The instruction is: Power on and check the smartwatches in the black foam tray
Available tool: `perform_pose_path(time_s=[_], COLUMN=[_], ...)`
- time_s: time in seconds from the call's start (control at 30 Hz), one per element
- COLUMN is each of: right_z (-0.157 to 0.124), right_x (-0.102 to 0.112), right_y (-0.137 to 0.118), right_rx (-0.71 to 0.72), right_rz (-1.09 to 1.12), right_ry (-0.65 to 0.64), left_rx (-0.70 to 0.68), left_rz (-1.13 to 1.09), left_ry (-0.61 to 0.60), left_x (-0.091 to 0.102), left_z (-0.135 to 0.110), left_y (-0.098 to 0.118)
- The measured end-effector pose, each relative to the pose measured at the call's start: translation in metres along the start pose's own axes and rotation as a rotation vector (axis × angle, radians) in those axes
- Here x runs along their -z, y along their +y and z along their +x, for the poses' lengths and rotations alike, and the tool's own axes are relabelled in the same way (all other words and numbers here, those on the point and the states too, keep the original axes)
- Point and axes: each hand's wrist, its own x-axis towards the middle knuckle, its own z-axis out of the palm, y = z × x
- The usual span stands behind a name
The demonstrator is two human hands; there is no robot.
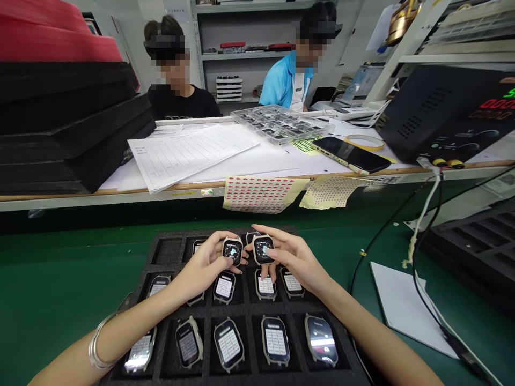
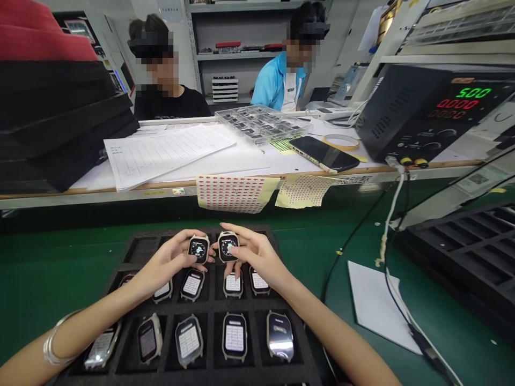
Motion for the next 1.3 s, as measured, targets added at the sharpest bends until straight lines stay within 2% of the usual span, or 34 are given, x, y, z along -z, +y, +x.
perform_pose_path(time_s=[0.2,0.53,0.73,0.83,0.9,0.97,1.03,1.17,1.3], right_z=[0.000,-0.001,-0.006,-0.008,-0.007,-0.005,-0.002,-0.001,0.002], right_x=[0.002,-0.001,-0.003,0.006,0.019,0.037,0.055,0.074,0.061], right_y=[0.003,0.002,-0.006,-0.016,-0.023,-0.030,-0.033,-0.038,-0.044], right_rx=[0.013,0.027,0.054,-0.017,-0.049,-0.009,0.039,0.024,0.106], right_rz=[0.010,-0.053,-0.116,-0.291,-0.558,-0.871,-1.084,-1.207,-1.197], right_ry=[-0.027,0.028,-0.055,-0.093,-0.081,-0.053,-0.076,-0.202,-0.196], left_rx=[0.004,-0.012,-0.046,-0.056,-0.054,-0.050,-0.048,-0.047,-0.038], left_rz=[-0.007,-0.015,-0.014,-0.032,-0.033,-0.016,0.001,0.009,0.018], left_ry=[0.004,-0.003,0.001,0.014,0.015,0.017,0.017,0.007,-0.003], left_x=[0.001,0.002,0.003,0.003,0.003,0.003,0.003,0.005,0.005], left_z=[0.001,0.001,0.002,0.004,0.004,0.004,0.005,0.007,0.010], left_y=[-0.003,-0.004,-0.005,-0.006,-0.005,-0.004,-0.003,-0.005,-0.008])
